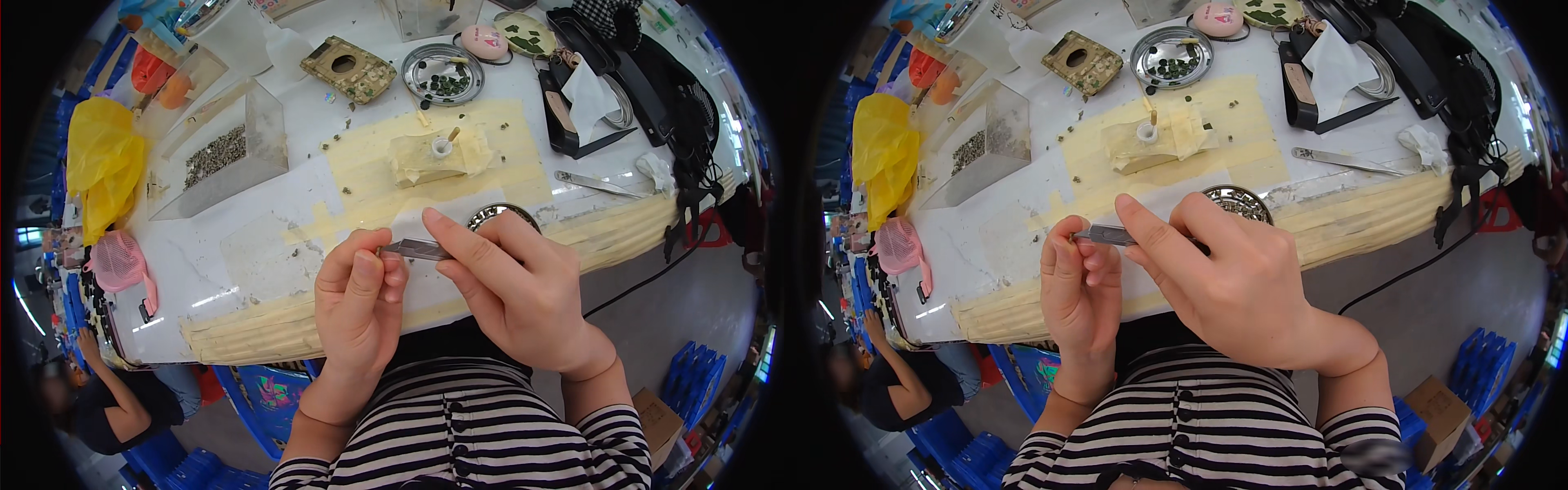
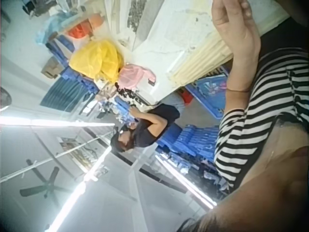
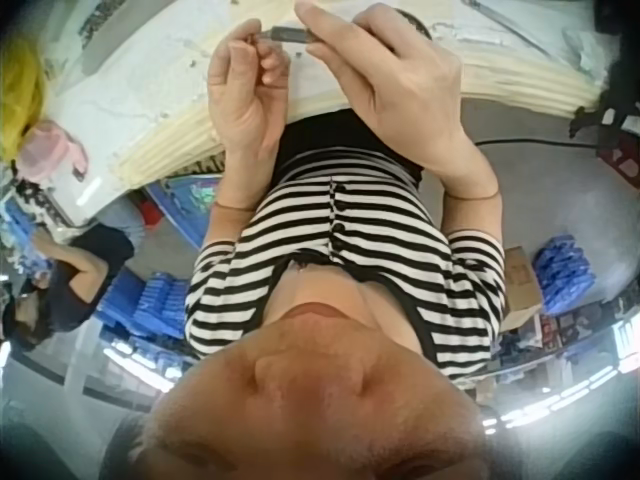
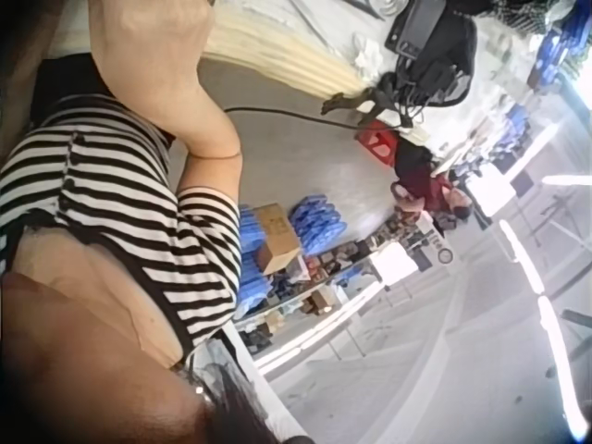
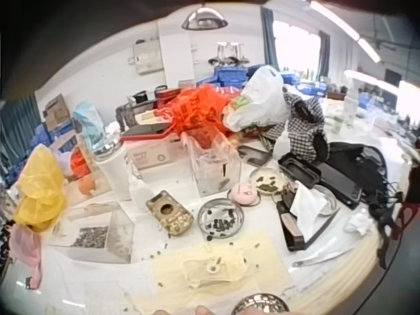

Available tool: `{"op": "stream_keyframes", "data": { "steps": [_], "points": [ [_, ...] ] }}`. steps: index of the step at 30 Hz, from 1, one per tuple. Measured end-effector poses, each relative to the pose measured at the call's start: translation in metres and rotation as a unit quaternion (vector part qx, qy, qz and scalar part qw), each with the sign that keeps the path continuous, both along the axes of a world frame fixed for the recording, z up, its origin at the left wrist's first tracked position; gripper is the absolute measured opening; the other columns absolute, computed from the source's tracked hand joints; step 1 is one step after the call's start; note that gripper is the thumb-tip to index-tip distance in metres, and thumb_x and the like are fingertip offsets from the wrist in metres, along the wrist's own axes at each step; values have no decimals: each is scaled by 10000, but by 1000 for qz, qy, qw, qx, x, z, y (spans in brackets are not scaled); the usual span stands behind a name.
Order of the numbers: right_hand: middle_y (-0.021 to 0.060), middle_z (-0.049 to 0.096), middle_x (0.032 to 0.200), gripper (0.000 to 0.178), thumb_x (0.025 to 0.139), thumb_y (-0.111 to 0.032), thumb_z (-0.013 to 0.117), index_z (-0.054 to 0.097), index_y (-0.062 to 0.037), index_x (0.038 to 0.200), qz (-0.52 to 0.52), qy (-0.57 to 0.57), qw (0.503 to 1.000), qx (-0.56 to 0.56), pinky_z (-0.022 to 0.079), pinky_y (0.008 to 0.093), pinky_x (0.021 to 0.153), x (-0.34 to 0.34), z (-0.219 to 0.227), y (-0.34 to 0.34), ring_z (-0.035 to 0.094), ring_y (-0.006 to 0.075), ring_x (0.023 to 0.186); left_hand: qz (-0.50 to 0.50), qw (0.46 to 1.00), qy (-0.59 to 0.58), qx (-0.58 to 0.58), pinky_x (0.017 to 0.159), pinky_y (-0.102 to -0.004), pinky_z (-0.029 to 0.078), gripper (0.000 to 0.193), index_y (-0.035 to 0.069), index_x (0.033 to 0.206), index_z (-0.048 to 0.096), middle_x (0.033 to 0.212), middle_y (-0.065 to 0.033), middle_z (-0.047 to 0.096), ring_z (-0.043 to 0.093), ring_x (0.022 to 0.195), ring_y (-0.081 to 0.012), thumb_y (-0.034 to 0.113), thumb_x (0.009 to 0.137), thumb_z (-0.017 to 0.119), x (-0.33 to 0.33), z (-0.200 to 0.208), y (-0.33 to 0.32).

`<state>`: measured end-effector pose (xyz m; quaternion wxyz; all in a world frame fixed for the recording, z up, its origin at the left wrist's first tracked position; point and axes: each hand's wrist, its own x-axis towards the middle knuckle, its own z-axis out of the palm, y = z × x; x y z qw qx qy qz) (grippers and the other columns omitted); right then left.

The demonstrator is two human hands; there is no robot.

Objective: The recorder is assembling small toy components onto a circular metal base using tweezers at a factory workbench.

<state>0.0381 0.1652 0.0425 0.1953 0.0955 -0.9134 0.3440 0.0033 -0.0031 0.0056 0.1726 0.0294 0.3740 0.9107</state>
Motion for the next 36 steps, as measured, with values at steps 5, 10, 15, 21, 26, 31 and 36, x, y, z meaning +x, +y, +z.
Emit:
{"op": "stream_keyframes", "data": {
  "steps": [5,10,15,21,26,31,36],
  "points": [
    [40,496,716,457,774,-58,760,675,-54,1223,-6,3,1000,11,422,303,475,0,1,-1,503,159,558,17,999,37,-21,671,-200,384,270,24,1201,612,923,0,657,485,731,-57,208,1024,526,0,-2,2],
    [14,467,710,492,716,-87,795,700,-72,1198,-32,81,990,109,403,287,462,0,-2,-1,482,134,558,23,999,29,-24,677,-208,385,270,18,1198,614,925,-14,642,485,743,-63,203,1024,524,0,0,2],
    [1,461,711,503,686,-96,808,714,-82,1181,-41,116,984,132,395,278,459,-1,-4,-1,464,122,553,27,999,30,-22,678,-212,389,271,14,1197,613,927,-19,631,485,746,-67,203,1026,522,0,-1,2],
    [10,484,714,473,716,-80,799,712,-84,1180,-33,96,990,96,405,273,473,-1,-5,0,479,133,557,10,1000,1,10,674,-204,387,264,19,1189,606,921,-11,626,477,743,-64,209,1025,524,-1,0,2],
    [49,546,736,387,789,-38,756,698,-44,1172,5,-24,997,-77,422,272,503,-4,1,1,513,155,570,2,1000,-13,9,680,-194,394,258,24,1186,601,916,-16,612,464,754,-67,211,1024,525,1,4,0],
    [58,558,745,387,792,-28,752,694,-40,1175,-7,-27,995,-97,426,274,514,-4,-3,2,520,154,580,-28,994,-60,86,679,-198,405,259,26,1192,617,919,-14,603,470,782,-82,200,1021,532,-3,1,0],
    [44,552,739,426,757,-35,772,701,-58,1176,-18,45,999,-20,418,280,506,-4,-7,3,515,150,578,-73,973,-138,171,661,-187,395,275,40,1224,615,927,-1,604,465,793,-73,206,1026,520,-6,3,-3]
  ]
}}
